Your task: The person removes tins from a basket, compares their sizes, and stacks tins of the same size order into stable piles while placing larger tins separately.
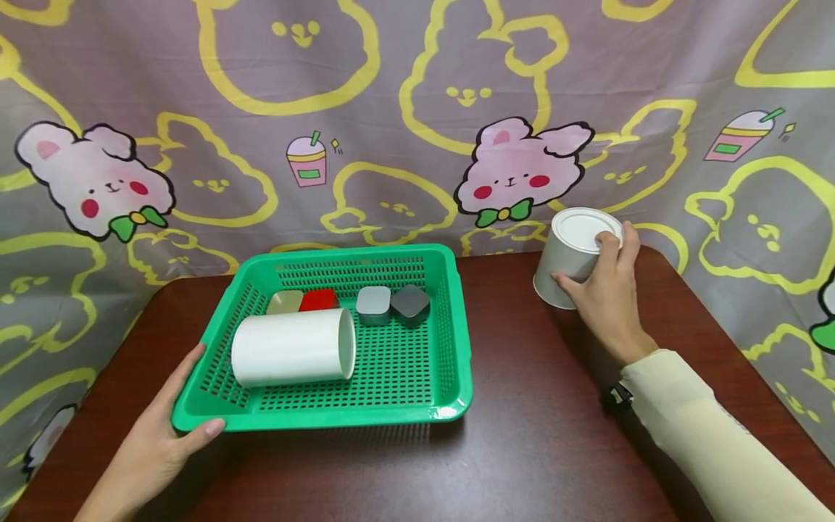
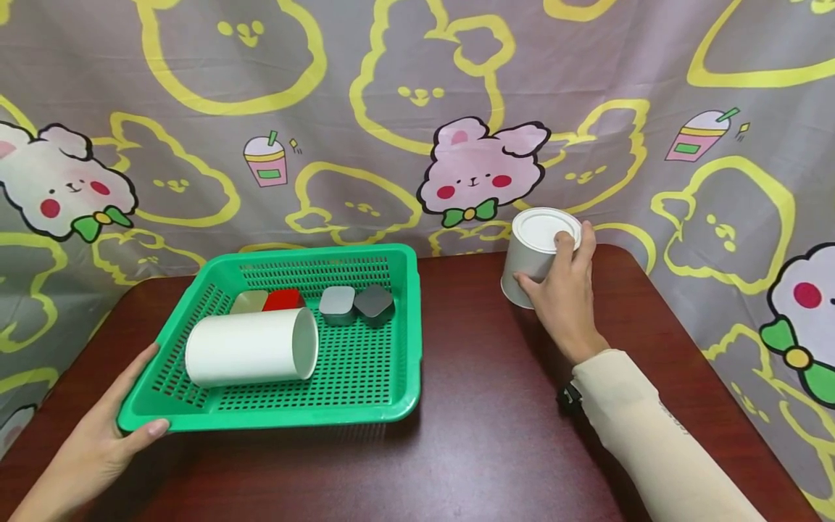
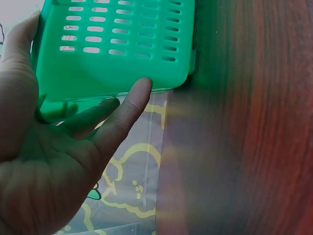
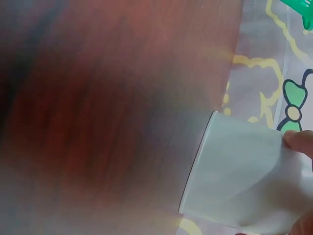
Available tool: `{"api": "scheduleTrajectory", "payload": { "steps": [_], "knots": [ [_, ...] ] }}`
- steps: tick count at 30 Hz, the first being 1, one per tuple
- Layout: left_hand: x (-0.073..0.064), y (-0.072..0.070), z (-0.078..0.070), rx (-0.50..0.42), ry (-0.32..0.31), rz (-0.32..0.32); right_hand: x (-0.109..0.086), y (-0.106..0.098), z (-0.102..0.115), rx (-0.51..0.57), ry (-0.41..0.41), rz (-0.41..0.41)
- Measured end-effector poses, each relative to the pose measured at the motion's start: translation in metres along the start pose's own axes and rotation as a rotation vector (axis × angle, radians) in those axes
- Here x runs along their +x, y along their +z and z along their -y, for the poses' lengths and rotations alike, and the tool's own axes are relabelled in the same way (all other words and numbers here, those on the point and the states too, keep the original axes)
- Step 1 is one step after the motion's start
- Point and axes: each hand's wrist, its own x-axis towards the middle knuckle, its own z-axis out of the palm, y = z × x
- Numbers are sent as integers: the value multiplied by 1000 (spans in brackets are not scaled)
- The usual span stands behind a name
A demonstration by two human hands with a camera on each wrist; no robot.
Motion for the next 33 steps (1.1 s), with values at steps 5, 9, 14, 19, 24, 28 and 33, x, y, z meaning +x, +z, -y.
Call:
{"api": "scheduleTrajectory", "payload": {
  "steps": [5,9,14,19,24,28,33],
  "knots": [
    [0,-1,0,-9,-3,7,0,-3,4,-79,63,29],
    [1,-1,-1,-8,1,5,1,-6,5,-123,61,26],
    [0,0,0,-6,-6,5,4,-10,9,-115,11,-8],
    [0,0,0,-5,-10,6,8,-14,16,-107,-51,-44],
    [-1,0,0,-12,8,-4,11,-19,28,-115,-91,-59],
    [0,0,-1,-27,26,-6,15,-25,41,-109,-112,-42],
    [0,0,-1,-37,23,-2,20,-28,61,-89,-161,-25]
  ]
}}
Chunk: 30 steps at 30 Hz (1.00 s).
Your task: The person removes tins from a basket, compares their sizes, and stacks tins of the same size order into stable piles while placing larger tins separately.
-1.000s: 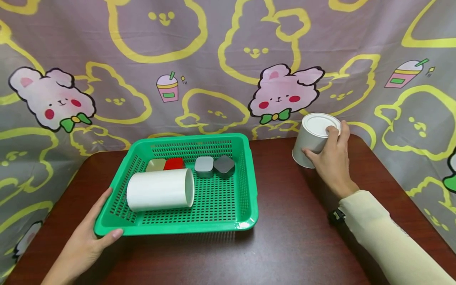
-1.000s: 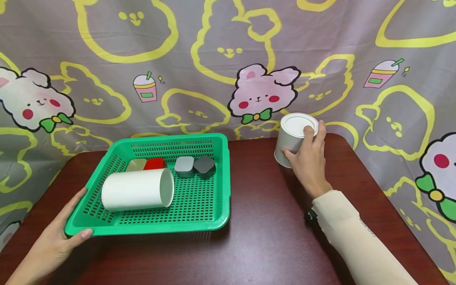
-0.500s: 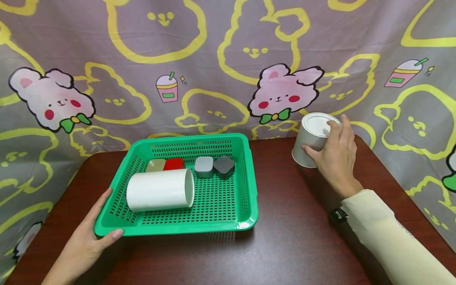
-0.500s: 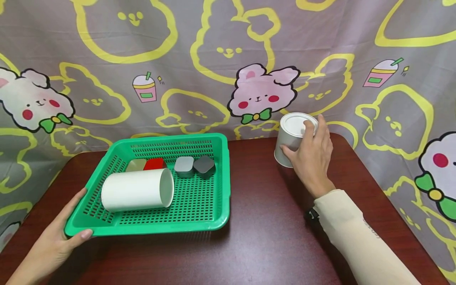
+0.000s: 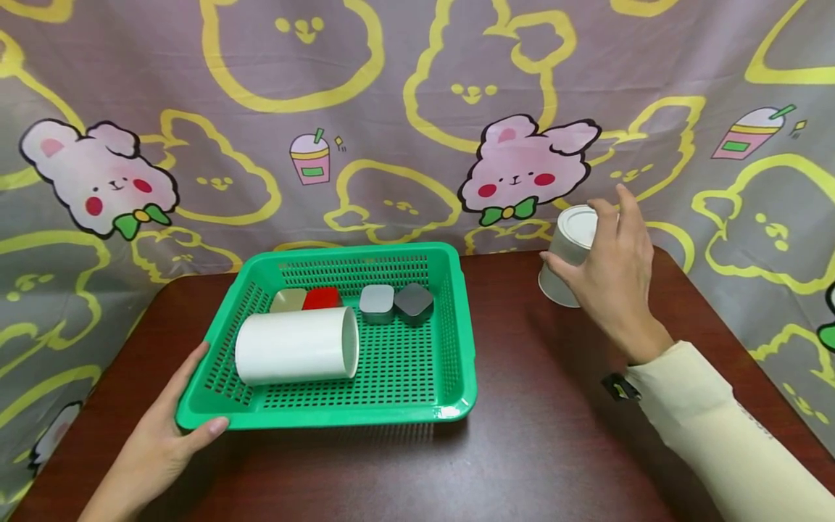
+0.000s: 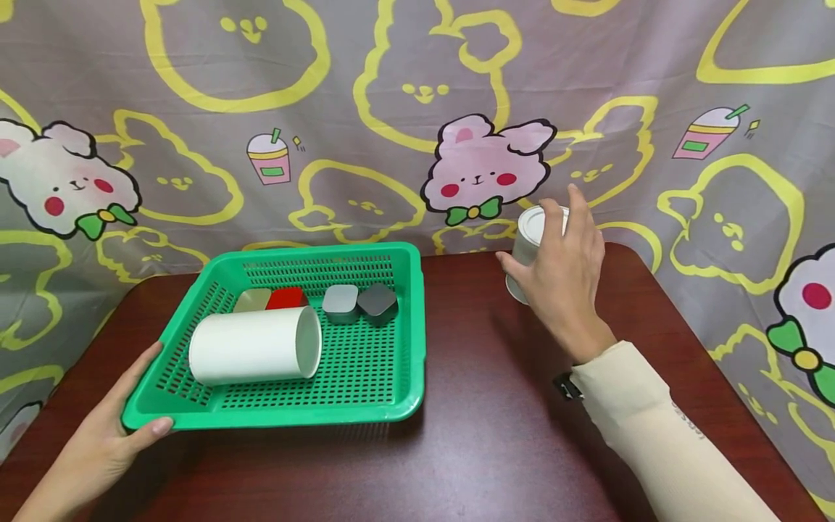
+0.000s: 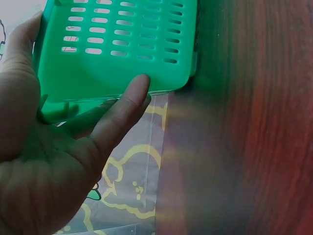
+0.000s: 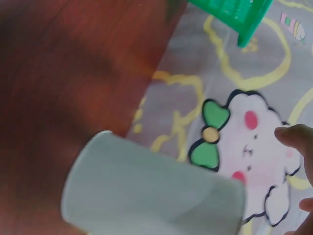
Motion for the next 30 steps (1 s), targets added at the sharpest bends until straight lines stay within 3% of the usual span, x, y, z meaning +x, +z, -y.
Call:
{"api": "scheduleTrajectory", "payload": {
  "steps": [7,30],
  "knots": [
    [-1,0,-2,11,-3,-3,7,-8,27,5,-61,58],
    [-1,-1,0,7,-31,5,24,-2,101,-18,-228,430]
  ]
}}
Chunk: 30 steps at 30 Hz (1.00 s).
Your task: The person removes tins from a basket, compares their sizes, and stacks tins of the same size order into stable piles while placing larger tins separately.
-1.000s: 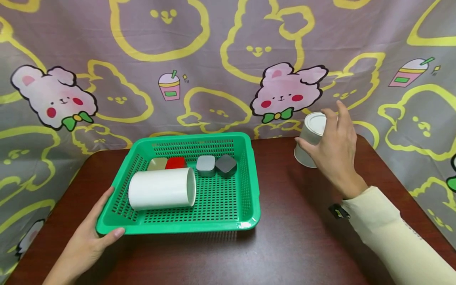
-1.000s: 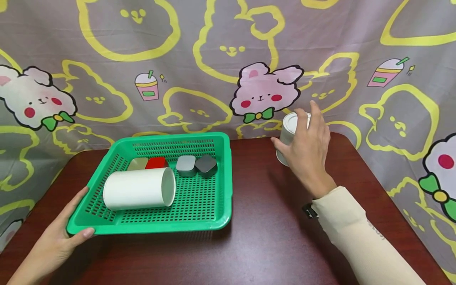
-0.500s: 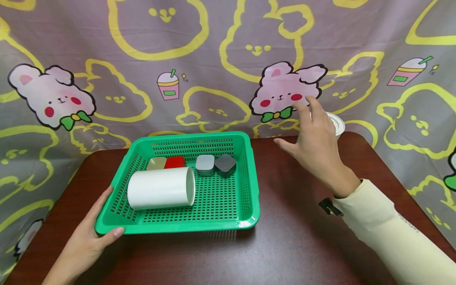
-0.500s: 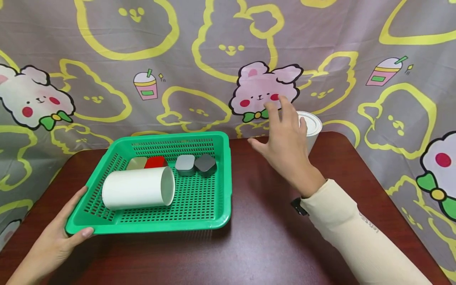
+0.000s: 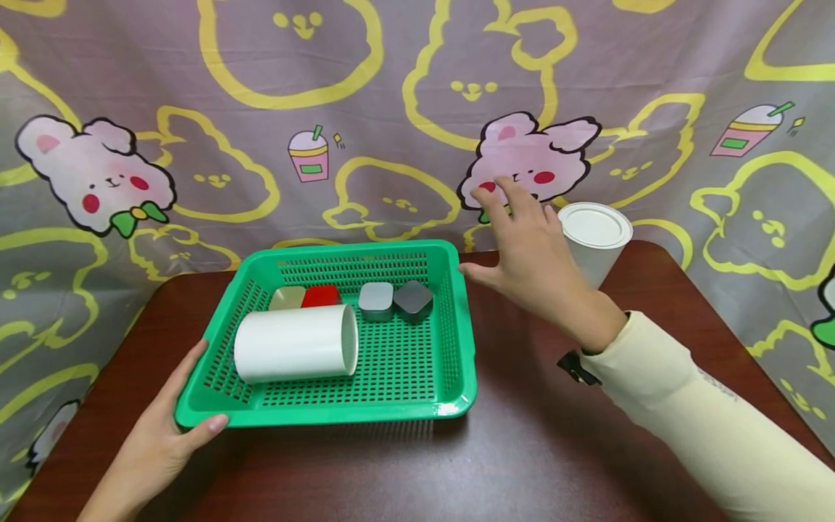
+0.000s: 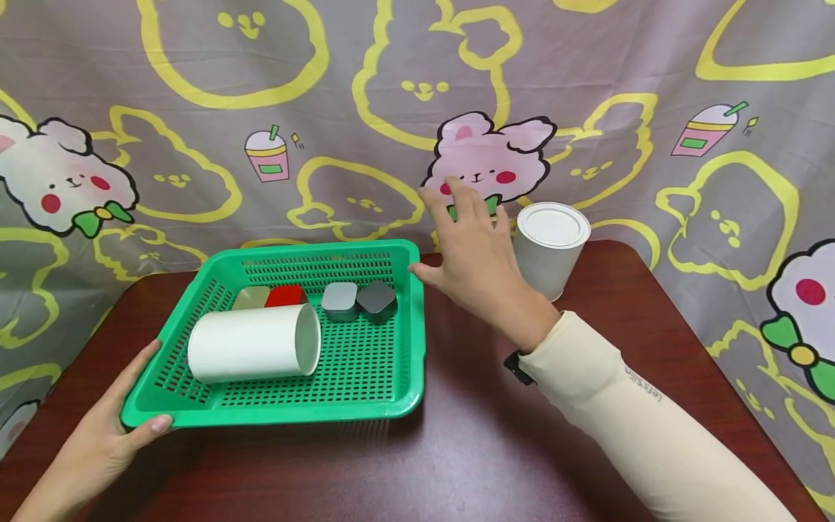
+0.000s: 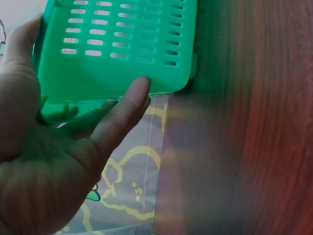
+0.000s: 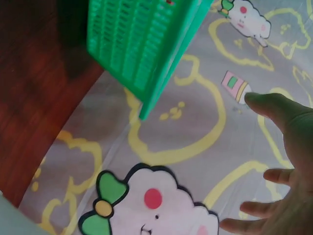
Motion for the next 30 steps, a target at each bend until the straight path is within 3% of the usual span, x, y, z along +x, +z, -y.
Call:
{"api": "scheduleTrajectory", "payload": {
  "steps": [10,15,19,30],
  "knots": [
    [3,2,0,-19,-5,11,14,5,22,1,-122,142],
    [2,2,-2,-26,13,9,20,13,35,-16,-222,136],
    [1,3,-1,-23,12,-4,26,17,52,-53,-267,152],
    [1,2,-2,-30,23,-3,39,34,102,-107,-337,293]
  ]
}}
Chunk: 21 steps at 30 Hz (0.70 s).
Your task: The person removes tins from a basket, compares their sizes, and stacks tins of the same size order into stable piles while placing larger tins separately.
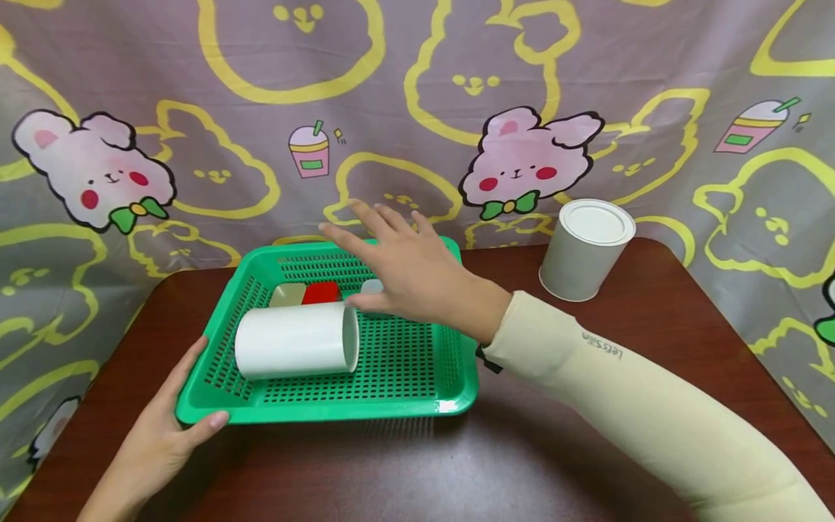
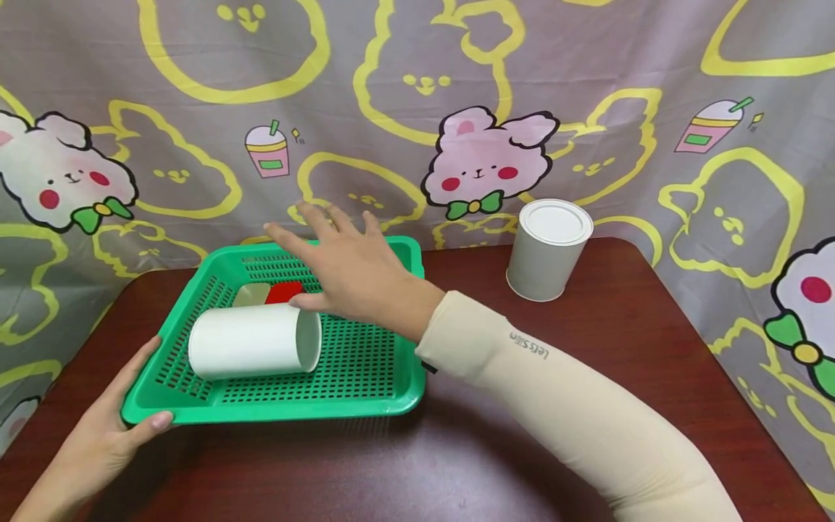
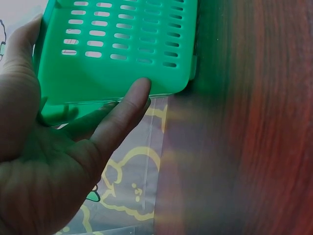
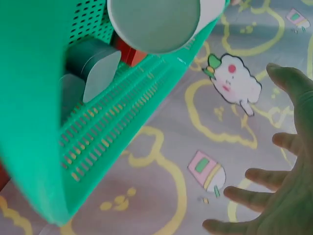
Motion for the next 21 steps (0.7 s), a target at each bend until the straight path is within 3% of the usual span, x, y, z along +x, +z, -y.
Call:
{"api": "scheduleTrajectory", "payload": {
  "steps": [7,15,21],
  "knots": [
    [2,1,0,-20,9,4,20,12,16,-73,-67,90],
    [0,-1,1,12,-28,14,37,27,37,-102,-121,221],
    [1,-2,0,-4,-8,20,49,38,53,-150,-186,329]
  ]
}}
